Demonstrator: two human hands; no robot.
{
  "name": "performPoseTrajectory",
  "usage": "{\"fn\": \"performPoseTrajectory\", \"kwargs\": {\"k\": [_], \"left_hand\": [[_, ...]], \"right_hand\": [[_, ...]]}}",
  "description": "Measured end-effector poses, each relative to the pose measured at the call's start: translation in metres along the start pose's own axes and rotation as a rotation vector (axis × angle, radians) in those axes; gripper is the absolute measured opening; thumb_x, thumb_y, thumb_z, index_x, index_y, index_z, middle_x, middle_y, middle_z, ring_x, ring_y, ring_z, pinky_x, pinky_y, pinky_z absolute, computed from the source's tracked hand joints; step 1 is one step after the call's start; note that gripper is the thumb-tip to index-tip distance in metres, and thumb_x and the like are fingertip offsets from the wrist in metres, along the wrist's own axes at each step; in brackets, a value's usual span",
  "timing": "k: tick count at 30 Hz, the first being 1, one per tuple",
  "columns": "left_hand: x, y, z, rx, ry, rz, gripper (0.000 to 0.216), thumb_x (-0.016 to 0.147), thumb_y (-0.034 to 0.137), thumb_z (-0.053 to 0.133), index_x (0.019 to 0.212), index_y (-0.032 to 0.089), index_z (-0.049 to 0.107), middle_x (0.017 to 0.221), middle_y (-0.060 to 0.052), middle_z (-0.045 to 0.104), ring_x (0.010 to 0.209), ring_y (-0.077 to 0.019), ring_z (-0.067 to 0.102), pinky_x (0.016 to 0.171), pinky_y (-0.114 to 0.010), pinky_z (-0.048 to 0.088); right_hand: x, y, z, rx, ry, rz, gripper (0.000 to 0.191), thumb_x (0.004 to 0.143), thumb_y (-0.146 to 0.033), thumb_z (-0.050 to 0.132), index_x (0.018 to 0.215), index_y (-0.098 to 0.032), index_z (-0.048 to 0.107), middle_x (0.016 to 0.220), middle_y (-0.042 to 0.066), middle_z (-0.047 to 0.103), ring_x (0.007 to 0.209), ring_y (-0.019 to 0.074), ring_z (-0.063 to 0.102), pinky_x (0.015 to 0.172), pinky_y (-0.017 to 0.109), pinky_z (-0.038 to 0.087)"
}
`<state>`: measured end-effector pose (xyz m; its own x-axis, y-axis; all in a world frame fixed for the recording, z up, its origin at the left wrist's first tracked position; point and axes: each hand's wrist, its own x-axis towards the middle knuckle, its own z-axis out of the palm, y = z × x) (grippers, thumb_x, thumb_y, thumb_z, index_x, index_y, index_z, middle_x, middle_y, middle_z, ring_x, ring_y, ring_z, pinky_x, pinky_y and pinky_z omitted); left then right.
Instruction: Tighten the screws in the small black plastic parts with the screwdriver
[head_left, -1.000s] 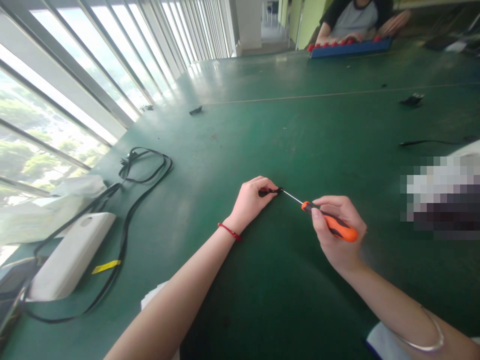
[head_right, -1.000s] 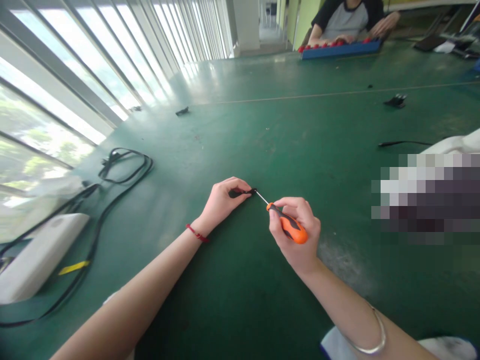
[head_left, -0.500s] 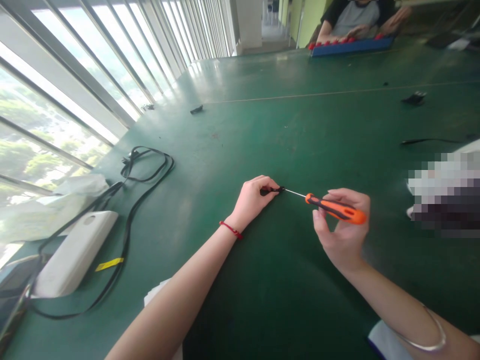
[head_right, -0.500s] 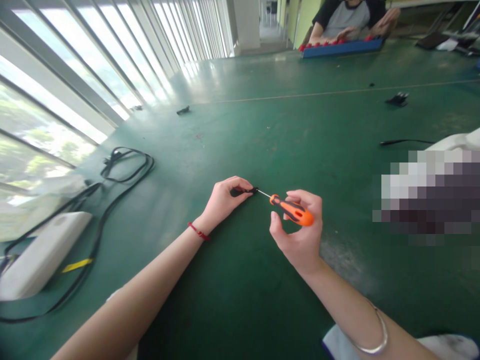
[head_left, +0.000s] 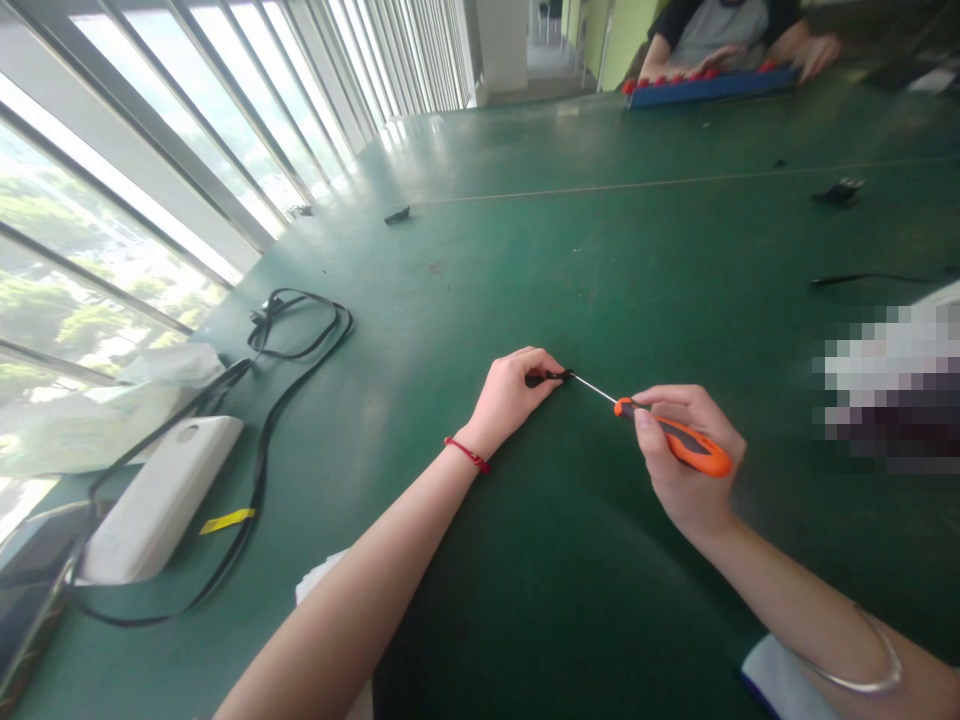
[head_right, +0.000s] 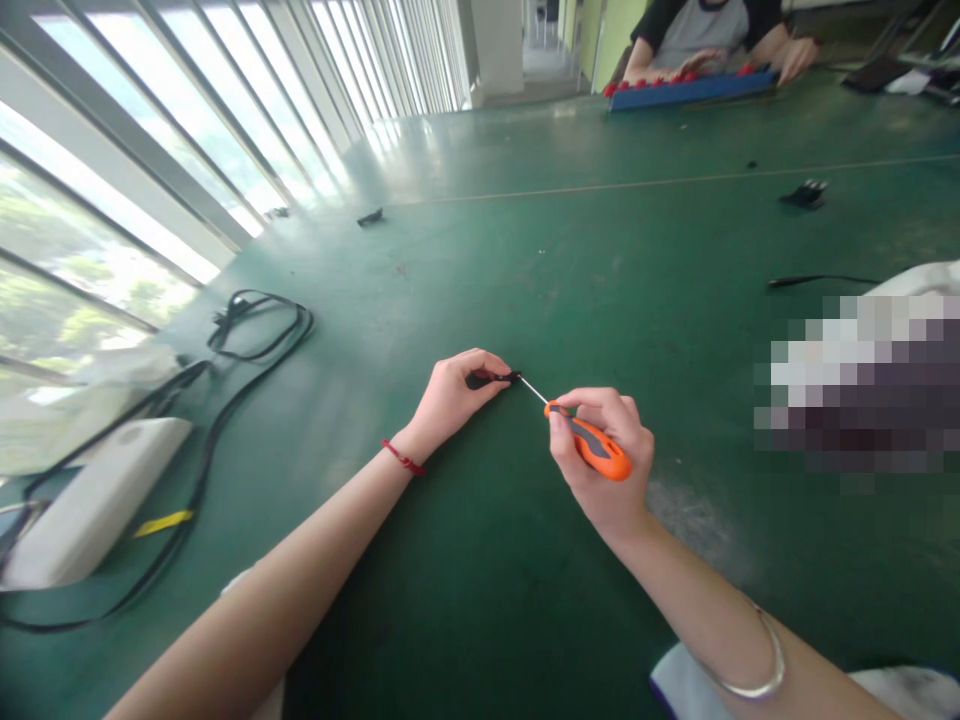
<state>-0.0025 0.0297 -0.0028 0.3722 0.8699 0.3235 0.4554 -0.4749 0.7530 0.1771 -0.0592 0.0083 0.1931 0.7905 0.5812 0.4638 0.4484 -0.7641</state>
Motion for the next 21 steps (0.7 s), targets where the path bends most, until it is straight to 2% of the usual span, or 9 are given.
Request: {"fn": "performPoseTrajectory", "kwargs": {"k": [2,6,8,10,12,15,17,21], "left_hand": [[0.0002,0.0002,0.0001,0.001,0.002,-0.007,0.006,0.079,0.014,0.064,0.082,0.017,0.068,0.085,-0.002,0.07,0.078,-0.0141,0.064,0.073,-0.026,0.05],[-0.0002,0.001,-0.0004,-0.011,0.005,-0.006,0.006,0.079,0.014,0.064,0.082,0.017,0.068,0.086,-0.002,0.07,0.078,-0.0138,0.063,0.072,-0.025,0.05],[-0.0004,0.0012,-0.0007,-0.012,0.005,-0.012,0.006,0.079,0.015,0.064,0.082,0.017,0.068,0.085,-0.002,0.07,0.077,-0.0136,0.063,0.071,-0.025,0.05],[-0.0004,0.0011,-0.0008,-0.009,0.005,-0.022,0.006,0.079,0.016,0.064,0.082,0.017,0.068,0.085,-0.002,0.07,0.076,-0.0137,0.063,0.071,-0.025,0.05],[-0.0003,0.0008,-0.0007,-0.011,0.001,-0.029,0.006,0.079,0.016,0.064,0.082,0.018,0.068,0.084,-0.002,0.069,0.076,-0.0138,0.063,0.071,-0.025,0.05],[-0.0002,0.0005,-0.0006,-0.015,-0.005,-0.032,0.006,0.078,0.016,0.065,0.083,0.018,0.069,0.084,-0.002,0.069,0.075,-0.0138,0.063,0.072,-0.025,0.05],[-0.0003,0.0006,-0.0008,-0.011,-0.007,-0.032,0.006,0.079,0.017,0.064,0.083,0.018,0.069,0.085,-0.002,0.069,0.076,-0.0139,0.063,0.072,-0.026,0.05],[-0.0004,0.0005,-0.0009,-0.004,-0.002,-0.027,0.006,0.079,0.017,0.064,0.082,0.018,0.069,0.085,-0.002,0.07,0.077,-0.0143,0.063,0.072,-0.026,0.05]], "right_hand": [[0.0002,-0.0008,0.0,0.013,0.029,-0.027,0.018,0.077,-0.013,0.065,0.092,-0.021,0.059,0.062,-0.006,0.052,0.049,0.0094,0.05,0.048,0.025,0.041],[0.0017,-0.0005,0.0008,0.066,0.126,-0.09,0.039,0.07,-0.012,0.068,0.105,-0.023,0.054,0.081,-0.002,0.055,0.064,0.013,0.057,0.058,0.029,0.048],[0.0012,0.0002,0.0002,0.032,0.067,-0.054,0.034,0.072,-0.013,0.067,0.102,-0.023,0.056,0.073,-0.003,0.055,0.058,0.013,0.055,0.054,0.029,0.046],[0.0,0.0005,-0.0005,-0.032,0.016,-0.02,0.018,0.076,-0.015,0.065,0.092,-0.023,0.06,0.065,-0.004,0.056,0.054,0.0127,0.053,0.052,0.028,0.044],[-0.0006,0.0006,-0.0005,-0.056,0.043,-0.036,0.013,0.077,-0.017,0.066,0.087,-0.023,0.061,0.071,-0.002,0.06,0.059,0.013,0.056,0.053,0.028,0.046],[0.0003,0.0003,0.0004,0.007,0.135,-0.094,0.033,0.071,-0.016,0.069,0.1,-0.023,0.057,0.089,0.001,0.058,0.069,0.0143,0.059,0.059,0.029,0.05],[0.0006,0.0,0.0,0.031,0.111,-0.071,0.038,0.071,-0.016,0.069,0.104,-0.023,0.054,0.083,-0.001,0.056,0.065,0.0138,0.057,0.057,0.029,0.05],[-0.001,-0.0006,-0.0017,-0.056,-0.006,0.002,0.014,0.078,-0.018,0.064,0.09,-0.023,0.06,0.058,-0.005,0.051,0.054,0.0123,0.053,0.054,0.028,0.045]]}}
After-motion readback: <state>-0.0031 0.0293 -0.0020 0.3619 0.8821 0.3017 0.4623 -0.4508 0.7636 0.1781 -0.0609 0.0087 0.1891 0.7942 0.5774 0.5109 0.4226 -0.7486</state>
